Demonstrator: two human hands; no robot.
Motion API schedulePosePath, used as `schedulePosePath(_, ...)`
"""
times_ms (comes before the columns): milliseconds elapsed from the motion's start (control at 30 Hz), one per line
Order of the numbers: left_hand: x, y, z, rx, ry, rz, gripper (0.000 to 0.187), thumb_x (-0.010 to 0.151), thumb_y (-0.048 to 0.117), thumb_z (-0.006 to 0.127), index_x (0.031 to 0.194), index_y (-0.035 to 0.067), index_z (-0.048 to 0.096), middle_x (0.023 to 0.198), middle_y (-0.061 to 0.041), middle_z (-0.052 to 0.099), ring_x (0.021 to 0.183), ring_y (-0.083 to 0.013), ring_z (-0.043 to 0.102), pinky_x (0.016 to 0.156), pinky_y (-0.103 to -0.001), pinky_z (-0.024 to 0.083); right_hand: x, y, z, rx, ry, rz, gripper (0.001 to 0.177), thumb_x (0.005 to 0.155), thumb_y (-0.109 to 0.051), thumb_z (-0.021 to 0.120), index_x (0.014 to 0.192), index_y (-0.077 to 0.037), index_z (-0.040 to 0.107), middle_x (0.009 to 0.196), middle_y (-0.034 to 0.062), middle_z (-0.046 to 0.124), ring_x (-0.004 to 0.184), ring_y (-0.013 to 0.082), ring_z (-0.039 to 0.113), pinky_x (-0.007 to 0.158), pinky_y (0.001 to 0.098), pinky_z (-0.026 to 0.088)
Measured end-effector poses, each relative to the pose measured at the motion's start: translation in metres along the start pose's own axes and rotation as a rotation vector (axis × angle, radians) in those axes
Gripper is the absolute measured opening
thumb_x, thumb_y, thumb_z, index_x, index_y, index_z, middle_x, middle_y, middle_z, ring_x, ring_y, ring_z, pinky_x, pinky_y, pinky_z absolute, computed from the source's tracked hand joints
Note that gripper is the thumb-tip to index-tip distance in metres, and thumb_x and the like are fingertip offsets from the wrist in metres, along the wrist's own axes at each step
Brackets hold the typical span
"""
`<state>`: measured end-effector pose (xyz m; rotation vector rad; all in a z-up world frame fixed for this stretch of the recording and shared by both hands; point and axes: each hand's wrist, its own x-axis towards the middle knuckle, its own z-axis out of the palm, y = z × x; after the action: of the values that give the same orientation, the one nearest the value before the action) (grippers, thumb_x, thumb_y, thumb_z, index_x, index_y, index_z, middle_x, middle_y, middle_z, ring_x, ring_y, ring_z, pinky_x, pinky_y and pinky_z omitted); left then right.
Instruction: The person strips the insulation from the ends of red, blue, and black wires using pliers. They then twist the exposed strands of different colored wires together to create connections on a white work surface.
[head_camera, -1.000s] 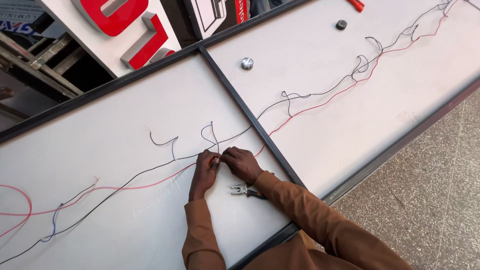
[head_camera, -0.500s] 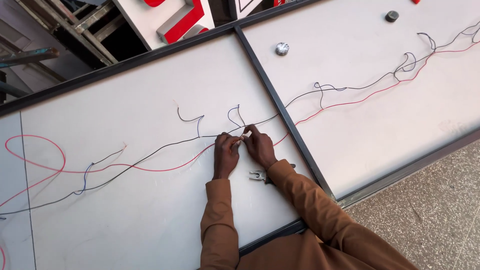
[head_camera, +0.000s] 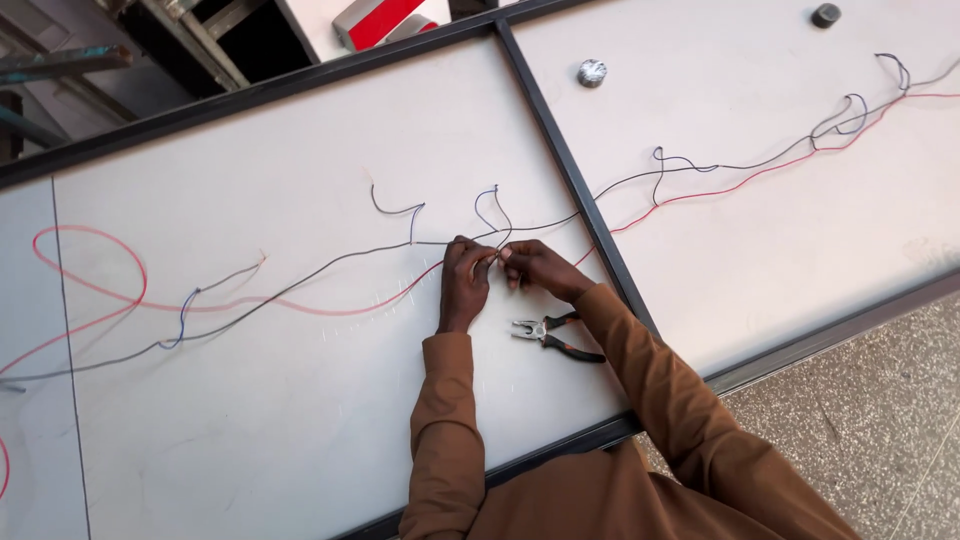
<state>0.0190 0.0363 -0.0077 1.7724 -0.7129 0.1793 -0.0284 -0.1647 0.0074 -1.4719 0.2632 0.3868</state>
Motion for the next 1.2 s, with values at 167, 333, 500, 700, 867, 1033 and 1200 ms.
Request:
schedulePosePath(167,0.002,0.005,-0.002,-0.01,-0.028,-0.036,0.009,0.106,0.002,0.075,0.106,0.01,0.079,0.095,-0.009,0.06,0.1,-0.0371,0.067,0.101,-0.05,0.055,-0.032,-0.031,0.009,-0.909,0.145,-0.431,0.027,0.107,-0.013,0.07,0.132,-0.003,0.067,0.106,0.0258,0.073,0.1,0.0508,0.076,0.078,0.0614,0.063)
schedulePosePath(333,0.002,0.004,-0.003,0.021,-0.038,-0.044,0.007,0.106,0.003,0.075,0.104,0.01,0.078,0.092,-0.008,0.06,0.096,-0.0361,0.067,0.097,-0.051,0.055,-0.022,-0.023,0.019,-1.335,0.384,-0.631,0.014,0.109,-0.02,0.068,0.121,-0.013,0.067,0.102,0.0072,0.067,0.093,0.0337,0.077,0.067,0.0484,0.065)
schedulePosePath(500,0.001,0.004,-0.003,0.022,-0.067,-0.027,0.012,0.106,0.0,0.074,0.099,0.009,0.079,0.091,-0.009,0.063,0.095,-0.0374,0.068,0.1,-0.051,0.055,-0.001,-0.031,0.0,-1.046,0.164,-0.399,0.021,0.103,-0.029,0.072,0.11,-0.009,0.075,0.095,0.018,0.076,0.093,0.048,0.077,0.078,0.0631,0.063)
schedulePosePath(700,-0.001,-0.005,0.002,0.038,-0.064,0.017,0.009,0.107,0.002,0.072,0.103,0.009,0.076,0.094,-0.009,0.061,0.098,-0.0375,0.068,0.102,-0.051,0.054,-0.003,-0.049,-0.008,-0.013,-0.046,0.166,0.016,0.1,-0.017,0.072,0.093,-0.002,0.073,0.066,0.0073,0.063,0.053,0.0166,0.071,0.049,0.0283,0.06)
schedulePosePath(867,0.005,0.002,-0.001,0.055,-0.079,-0.021,0.011,0.104,-0.001,0.074,0.104,0.009,0.077,0.093,-0.008,0.063,0.096,-0.0376,0.069,0.1,-0.052,0.055,-0.012,-0.012,0.016,-0.492,0.314,-0.259,0.023,0.107,-0.023,0.077,0.119,-0.006,0.068,0.078,0.0161,0.079,0.069,0.0319,0.079,0.066,0.0424,0.061)
schedulePosePath(1033,0.003,-0.001,0.0,0.041,-0.098,-0.072,0.011,0.105,0.0,0.074,0.107,0.01,0.078,0.095,-0.008,0.064,0.096,-0.0354,0.07,0.102,-0.049,0.054,-0.022,0.012,0.028,-0.823,0.553,-0.636,0.008,0.113,-0.022,0.073,0.118,-0.016,0.071,0.095,0.0108,0.081,0.084,0.0371,0.081,0.071,0.047,0.065)
schedulePosePath(1200,0.0,-0.002,-0.001,-0.026,-0.118,-0.126,0.009,0.108,0.002,0.075,0.109,0.009,0.08,0.098,-0.01,0.067,0.099,-0.0352,0.072,0.101,-0.047,0.056,-0.029,0.011,0.033,-1.137,0.591,-0.732,0.013,0.113,-0.016,0.068,0.118,-0.015,0.08,0.096,0.0083,0.073,0.08,0.0323,0.078,0.062,0.0438,0.063)
